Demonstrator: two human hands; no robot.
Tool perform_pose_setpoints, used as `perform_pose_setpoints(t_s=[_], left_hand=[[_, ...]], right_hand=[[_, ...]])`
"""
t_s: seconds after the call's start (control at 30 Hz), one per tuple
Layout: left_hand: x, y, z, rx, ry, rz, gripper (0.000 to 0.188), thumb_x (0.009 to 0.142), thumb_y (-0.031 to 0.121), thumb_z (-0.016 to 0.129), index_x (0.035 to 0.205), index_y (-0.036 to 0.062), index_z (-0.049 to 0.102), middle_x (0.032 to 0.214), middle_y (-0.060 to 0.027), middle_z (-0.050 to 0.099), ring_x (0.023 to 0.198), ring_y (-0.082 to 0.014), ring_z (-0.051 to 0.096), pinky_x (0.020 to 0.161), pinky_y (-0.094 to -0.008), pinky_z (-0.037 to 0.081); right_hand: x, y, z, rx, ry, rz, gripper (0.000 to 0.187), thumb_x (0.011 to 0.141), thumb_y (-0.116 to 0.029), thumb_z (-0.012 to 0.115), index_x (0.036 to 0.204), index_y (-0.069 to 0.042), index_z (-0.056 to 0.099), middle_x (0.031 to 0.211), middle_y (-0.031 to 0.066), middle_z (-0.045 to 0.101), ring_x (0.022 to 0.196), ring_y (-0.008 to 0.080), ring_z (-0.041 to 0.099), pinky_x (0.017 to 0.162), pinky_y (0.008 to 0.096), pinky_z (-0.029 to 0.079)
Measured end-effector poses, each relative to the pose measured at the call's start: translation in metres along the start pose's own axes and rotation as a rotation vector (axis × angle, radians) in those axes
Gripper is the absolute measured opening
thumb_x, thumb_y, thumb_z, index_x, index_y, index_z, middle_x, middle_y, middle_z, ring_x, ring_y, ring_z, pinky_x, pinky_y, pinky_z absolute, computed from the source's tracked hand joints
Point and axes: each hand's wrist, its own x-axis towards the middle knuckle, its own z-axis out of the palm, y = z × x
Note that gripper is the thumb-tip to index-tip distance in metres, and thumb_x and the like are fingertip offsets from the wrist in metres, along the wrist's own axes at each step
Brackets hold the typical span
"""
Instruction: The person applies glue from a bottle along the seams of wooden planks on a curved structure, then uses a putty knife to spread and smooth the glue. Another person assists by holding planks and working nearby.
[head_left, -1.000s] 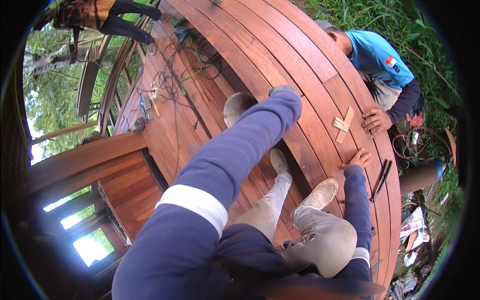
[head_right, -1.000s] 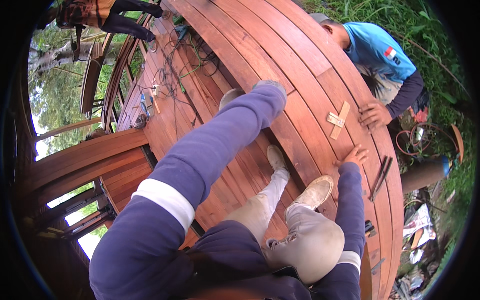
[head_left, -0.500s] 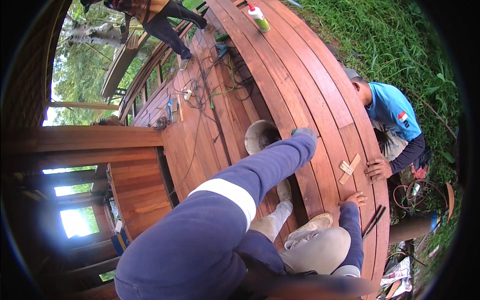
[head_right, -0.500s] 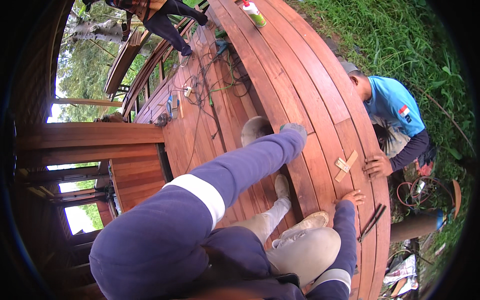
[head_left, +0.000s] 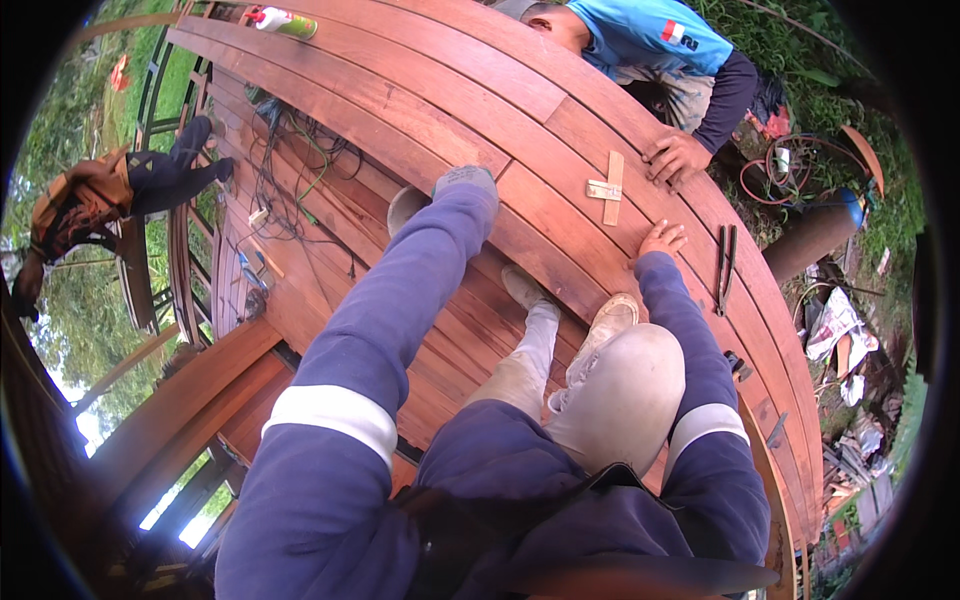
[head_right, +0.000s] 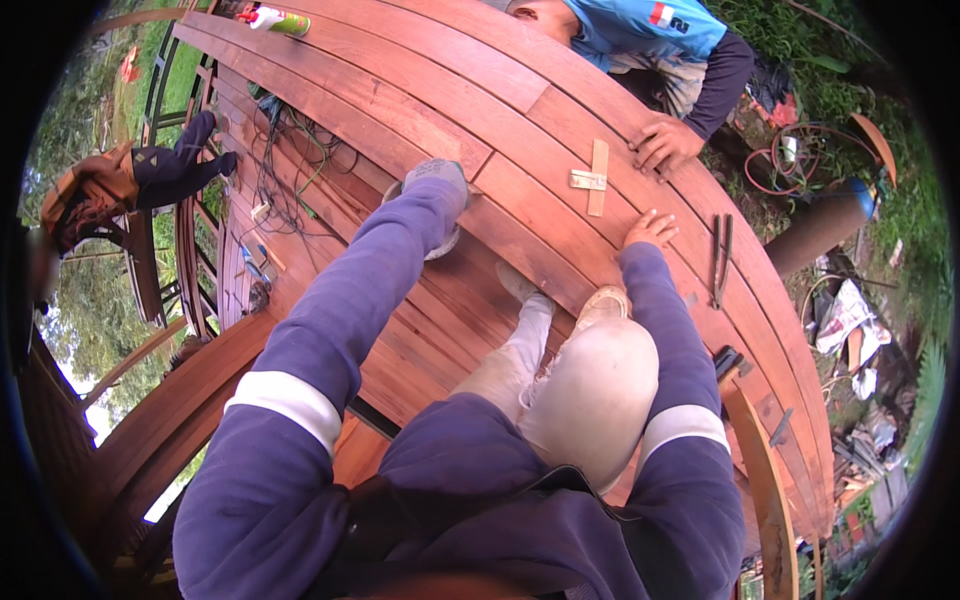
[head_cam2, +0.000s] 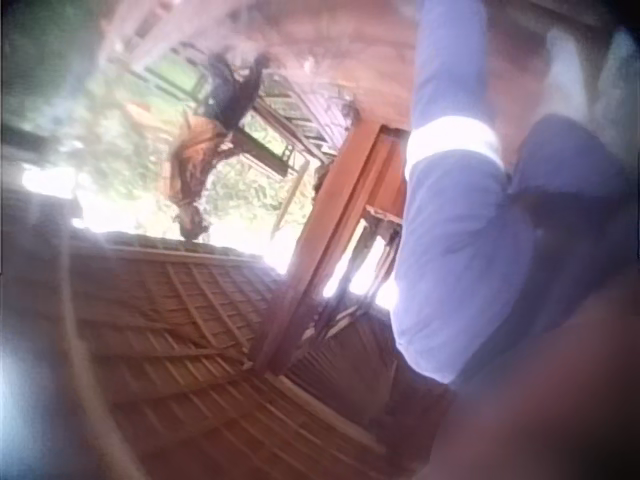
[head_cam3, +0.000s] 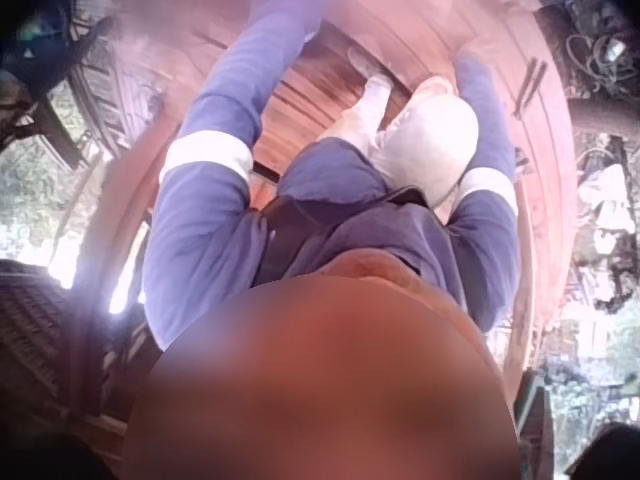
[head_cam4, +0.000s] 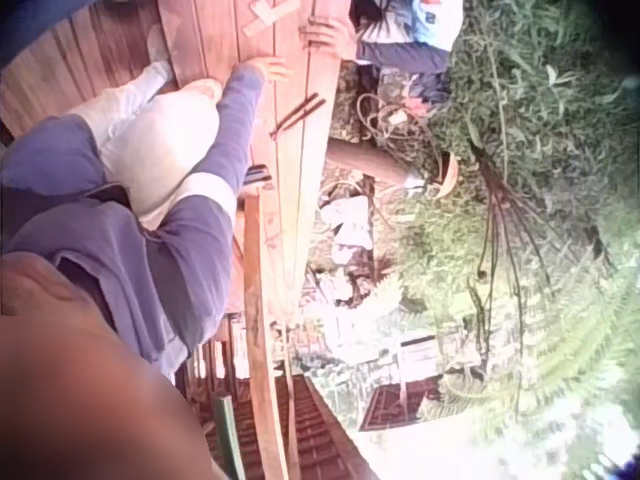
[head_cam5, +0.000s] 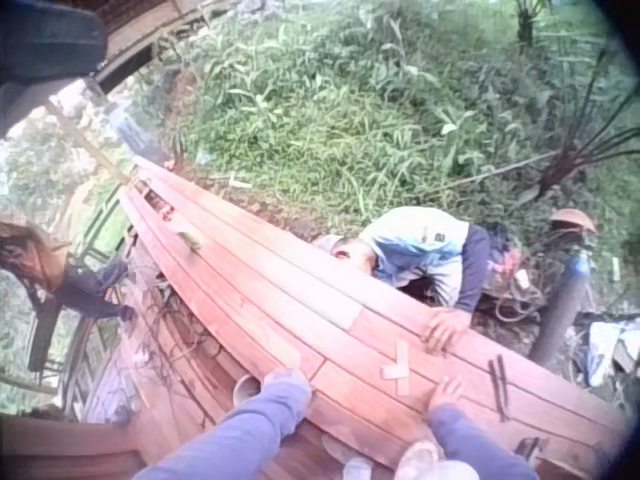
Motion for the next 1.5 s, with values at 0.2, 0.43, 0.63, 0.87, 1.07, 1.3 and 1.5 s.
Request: perform_pose_setpoints(t_s=[0.2,0.43,0.63,0.87,1.07,1.3,1.5], left_hand=[[-0.006,0.004,-0.009,0.027,-0.019,-0.003,0.038,0.089,0.027,0.069,0.122,0.0096,0.073,0.129,-0.0175,0.068,0.12,-0.0344,0.065,0.1,-0.0434,0.053],[-0.009,0.007,-0.011,0.085,-0.034,-0.002,0.033,0.096,0.024,0.062,0.125,0.0119,0.071,0.133,-0.015,0.066,0.125,-0.0316,0.063,0.101,-0.0426,0.053],[-0.01,0.006,-0.01,0.065,0.012,0.011,0.033,0.092,0.023,0.064,0.121,0.01,0.073,0.128,-0.0167,0.069,0.12,-0.0333,0.065,0.099,-0.0427,0.054],[-0.007,0.005,-0.008,0.057,-0.024,-0.008,0.03,0.097,0.017,0.056,0.121,0.0103,0.074,0.129,-0.0146,0.069,0.12,-0.031,0.066,0.098,-0.0424,0.055],[-0.005,0.004,-0.009,0.06,-0.047,0.03,0.031,0.096,0.016,0.056,0.121,0.0098,0.074,0.128,-0.0152,0.069,0.119,-0.0312,0.067,0.097,-0.0424,0.055],[-0.012,-0.001,-0.008,-0.06,-0.009,-0.007,0.03,0.094,0.013,0.059,0.119,0.0074,0.074,0.125,-0.0168,0.07,0.116,-0.0311,0.068,0.096,-0.0403,0.056],[-0.005,-0.004,0.003,-0.082,0.033,0.032,0.032,0.095,0.013,0.056,0.12,0.0132,0.075,0.125,-0.0087,0.072,0.113,-0.0275,0.07,0.084,-0.0454,0.059]], right_hand=[[-0.016,-0.002,-0.013,0.029,0.015,-0.011,0.141,0.062,-0.038,0.098,0.163,-0.012,0.004,0.167,0.0288,-0.003,0.152,0.0529,0.007,0.114,0.0593,0.039],[-0.023,0.014,-0.012,0.127,0.032,-0.101,0.127,0.073,-0.045,0.089,0.164,-0.014,0.005,0.167,0.0282,-0.005,0.153,0.0522,0.004,0.117,0.0583,0.035],[-0.013,0.004,-0.013,0.014,-0.012,-0.042,0.12,0.08,-0.044,0.083,0.164,-0.012,0.004,0.167,0.029,-0.005,0.152,0.0537,0.004,0.115,0.0589,0.037],[-0.014,-0.002,-0.01,0.094,-0.019,0.004,0.136,0.067,-0.033,0.095,0.164,-0.012,0.002,0.166,0.0283,-0.01,0.153,0.0529,0.0,0.114,0.0622,0.037],[-0.01,0.001,-0.008,0.082,-0.027,-0.011,0.139,0.065,-0.037,0.096,0.163,-0.012,0.001,0.166,0.0288,-0.01,0.152,0.0534,0.0,0.113,0.0627,0.038],[0.0,-0.001,0.005,-0.067,0.018,0.002,0.147,0.059,-0.045,0.098,0.163,-0.009,0.001,0.165,0.0312,-0.007,0.151,0.0553,0.001,0.12,0.0579,0.03],[0.007,0.002,0.007,-0.127,0.019,-0.015,0.148,0.059,-0.051,0.096,0.162,-0.005,0.0,0.164,0.0354,-0.001,0.152,0.0548,0.001,0.125,0.0553,0.017]])
